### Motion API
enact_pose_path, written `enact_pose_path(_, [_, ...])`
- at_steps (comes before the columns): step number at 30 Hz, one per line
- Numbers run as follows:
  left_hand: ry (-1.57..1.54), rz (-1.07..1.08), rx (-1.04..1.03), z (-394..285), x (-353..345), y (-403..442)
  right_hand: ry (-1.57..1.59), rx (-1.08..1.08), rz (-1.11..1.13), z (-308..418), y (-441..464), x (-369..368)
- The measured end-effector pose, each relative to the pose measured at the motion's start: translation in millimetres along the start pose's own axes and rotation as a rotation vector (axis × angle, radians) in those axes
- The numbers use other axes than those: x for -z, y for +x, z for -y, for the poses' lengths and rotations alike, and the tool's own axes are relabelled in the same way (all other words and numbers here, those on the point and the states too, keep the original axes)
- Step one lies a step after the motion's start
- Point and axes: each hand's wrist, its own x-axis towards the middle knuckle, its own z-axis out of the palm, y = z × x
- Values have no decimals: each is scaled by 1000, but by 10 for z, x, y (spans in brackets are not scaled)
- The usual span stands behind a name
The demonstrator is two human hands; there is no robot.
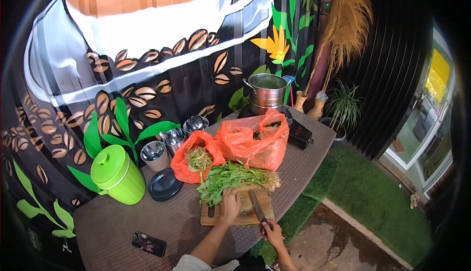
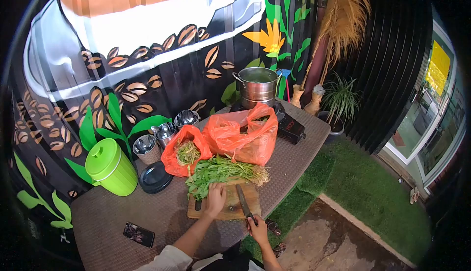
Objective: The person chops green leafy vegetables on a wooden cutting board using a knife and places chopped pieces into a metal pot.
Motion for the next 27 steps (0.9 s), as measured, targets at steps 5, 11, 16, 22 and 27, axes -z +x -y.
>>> enact_pose_path(5, [174, -32, -15, 174, -100, 400, 29, -10, 19, 93, -42, 40])
enact_pose_path(11, [226, 42, 31, 276, -92, 567, 19, 6, 14, 69, -55, 135])
enact_pose_path(16, [-209, -195, 59, 120, 141, 652, 24, -38, 33, 88, -74, 138])
enact_pose_path(22, [-418, -99, 77, 125, 305, 791, 19, -18, 83, 74, -49, 76])
enact_pose_path(27, [-482, -123, 54, -100, 425, 763, 27, 11, 96, 81, 0, 67])
